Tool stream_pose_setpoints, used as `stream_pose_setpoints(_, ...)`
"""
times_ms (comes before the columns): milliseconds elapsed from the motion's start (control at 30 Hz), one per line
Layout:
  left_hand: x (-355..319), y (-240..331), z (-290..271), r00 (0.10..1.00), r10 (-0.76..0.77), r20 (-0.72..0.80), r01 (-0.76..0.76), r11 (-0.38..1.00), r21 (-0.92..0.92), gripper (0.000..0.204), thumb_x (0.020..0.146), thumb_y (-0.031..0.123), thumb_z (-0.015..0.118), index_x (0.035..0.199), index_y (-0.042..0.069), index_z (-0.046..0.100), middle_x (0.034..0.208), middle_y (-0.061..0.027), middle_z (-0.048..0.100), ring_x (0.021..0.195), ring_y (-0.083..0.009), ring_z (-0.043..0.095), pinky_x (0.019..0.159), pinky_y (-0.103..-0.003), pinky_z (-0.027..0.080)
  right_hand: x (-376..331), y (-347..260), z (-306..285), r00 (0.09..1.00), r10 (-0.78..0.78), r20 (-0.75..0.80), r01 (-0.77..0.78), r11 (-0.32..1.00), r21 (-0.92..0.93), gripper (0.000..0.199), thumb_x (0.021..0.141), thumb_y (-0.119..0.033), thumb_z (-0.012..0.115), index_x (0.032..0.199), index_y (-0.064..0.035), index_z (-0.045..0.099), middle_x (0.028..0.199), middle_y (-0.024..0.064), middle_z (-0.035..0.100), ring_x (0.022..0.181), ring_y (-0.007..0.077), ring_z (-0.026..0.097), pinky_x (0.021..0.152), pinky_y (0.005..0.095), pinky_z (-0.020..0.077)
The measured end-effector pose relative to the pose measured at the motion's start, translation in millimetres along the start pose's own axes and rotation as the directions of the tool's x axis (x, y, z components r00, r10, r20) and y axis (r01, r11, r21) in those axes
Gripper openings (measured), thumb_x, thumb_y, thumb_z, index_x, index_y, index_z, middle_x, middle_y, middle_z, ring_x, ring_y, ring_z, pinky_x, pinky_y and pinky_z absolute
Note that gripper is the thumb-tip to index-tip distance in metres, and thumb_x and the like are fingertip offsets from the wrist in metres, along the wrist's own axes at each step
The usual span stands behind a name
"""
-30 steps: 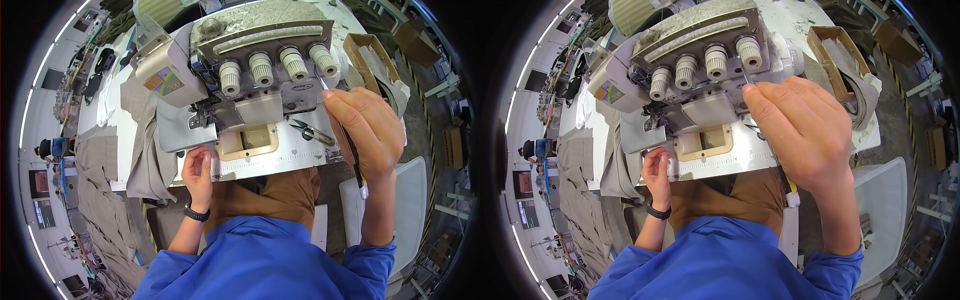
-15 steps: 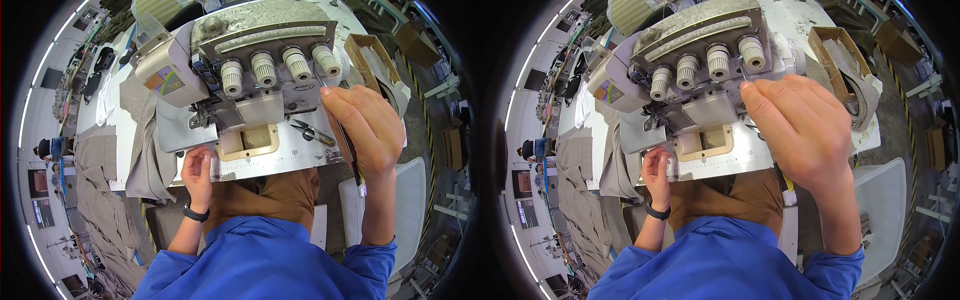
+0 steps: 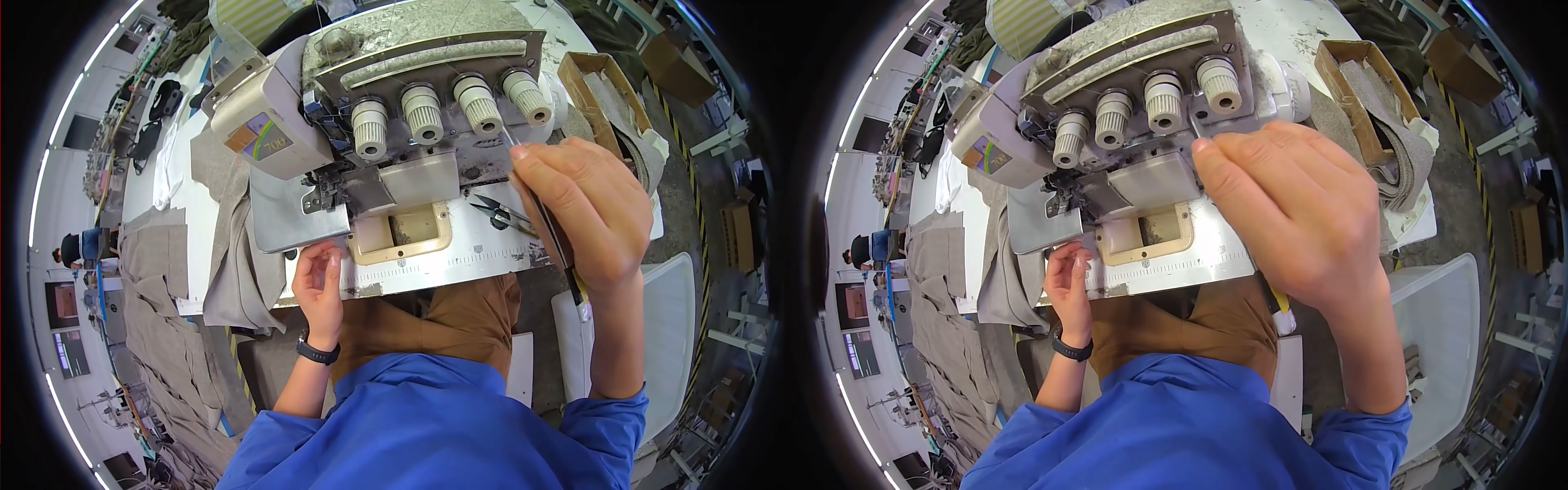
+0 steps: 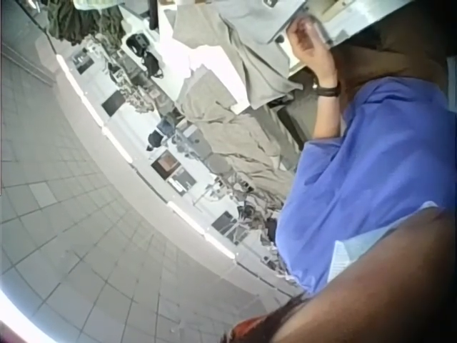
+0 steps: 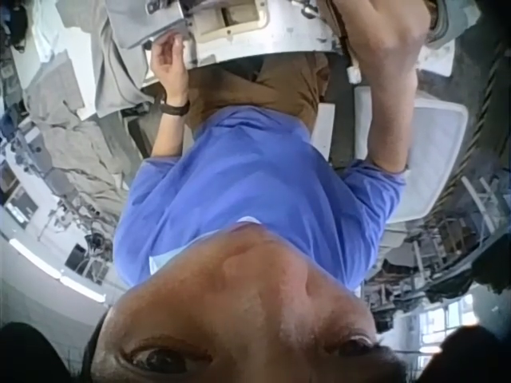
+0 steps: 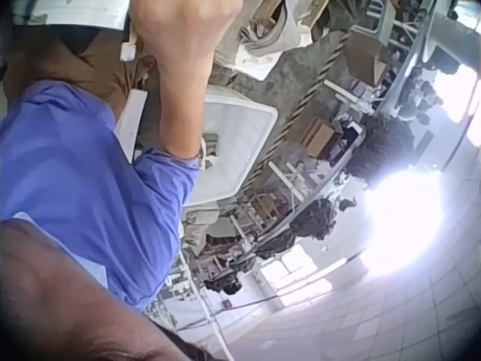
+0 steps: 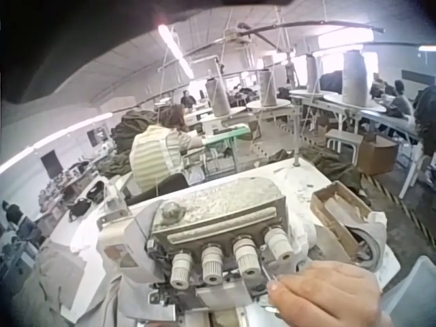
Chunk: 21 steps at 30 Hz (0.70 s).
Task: Adjusting and threading an industrial sewing machine using hand tools.
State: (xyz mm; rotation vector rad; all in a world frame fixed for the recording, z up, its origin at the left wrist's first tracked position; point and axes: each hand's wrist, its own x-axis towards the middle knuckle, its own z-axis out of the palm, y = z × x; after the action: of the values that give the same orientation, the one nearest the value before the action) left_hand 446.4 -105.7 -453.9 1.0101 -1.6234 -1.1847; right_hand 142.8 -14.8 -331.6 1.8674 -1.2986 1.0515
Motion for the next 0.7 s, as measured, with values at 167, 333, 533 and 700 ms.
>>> stream_pose_setpoints(167, 0.6, 0.2, 1.9, 1.000, 0.016, -0.016, -0.016, 1.000, 0.020, 0.022, 0.093, 0.012, 0.060, 0.112, -0.001, 0.058, 0.097, -0.0056, 0.064, 0.088, -0.0092, 0.056, 0.078, -0.023, 0.042, -1.8, 3.4, 3.5, 1.000, -0.002, 0.017, 0.002, 1.000, 0.027, 0.023, 0.067, -0.006, 0.067, 0.088, 0.0041, 0.067, 0.081, 0.0107, 0.066, 0.071, 0.0248, 0.065, 0.066, 0.0346, 0.0538)
stream_pose_setpoints(333, -1.1, -0.5, 0.9, 1.000, -0.001, -0.007, 0.001, 1.000, -0.006, 0.020, 0.093, 0.008, 0.060, 0.110, -0.003, 0.057, 0.098, -0.0070, 0.063, 0.094, -0.0130, 0.059, 0.089, -0.028, 0.045, -12.6, -9.6, 26.0, 0.996, 0.086, -0.033, -0.081, 0.987, 0.140, 0.023, 0.067, -0.004, 0.069, 0.089, 0.0025, 0.067, 0.083, 0.0114, 0.066, 0.072, 0.0252, 0.064, 0.066, 0.0358, 0.0530)
stream_pose_setpoints(533, 0.9, -3.0, -1.1, 1.000, 0.026, 0.016, -0.026, 1.000, 0.010, 0.020, 0.092, 0.008, 0.062, 0.109, -0.002, 0.059, 0.098, -0.0065, 0.063, 0.093, -0.0126, 0.059, 0.087, -0.027, 0.046, -35.8, -48.4, 44.0, 0.952, 0.305, -0.035, -0.280, 0.909, 0.310, 0.027, 0.068, 0.000, 0.076, 0.092, 0.0011, 0.065, 0.086, 0.0130, 0.067, 0.077, 0.0280, 0.065, 0.072, 0.0380, 0.0528)
stream_pose_setpoints(700, 0.4, -4.4, -0.7, 0.999, 0.038, 0.032, -0.038, 0.999, 0.004, 0.020, 0.091, 0.008, 0.063, 0.109, -0.002, 0.059, 0.097, -0.0059, 0.064, 0.092, -0.0118, 0.058, 0.085, -0.026, 0.045, -39.8, -61.8, 33.8, 0.659, 0.746, -0.093, -0.611, 0.604, 0.512, 0.021, 0.074, 0.004, 0.075, 0.091, 0.0007, 0.064, 0.088, 0.0113, 0.067, 0.080, 0.0197, 0.065, 0.077, 0.0319, 0.0514)
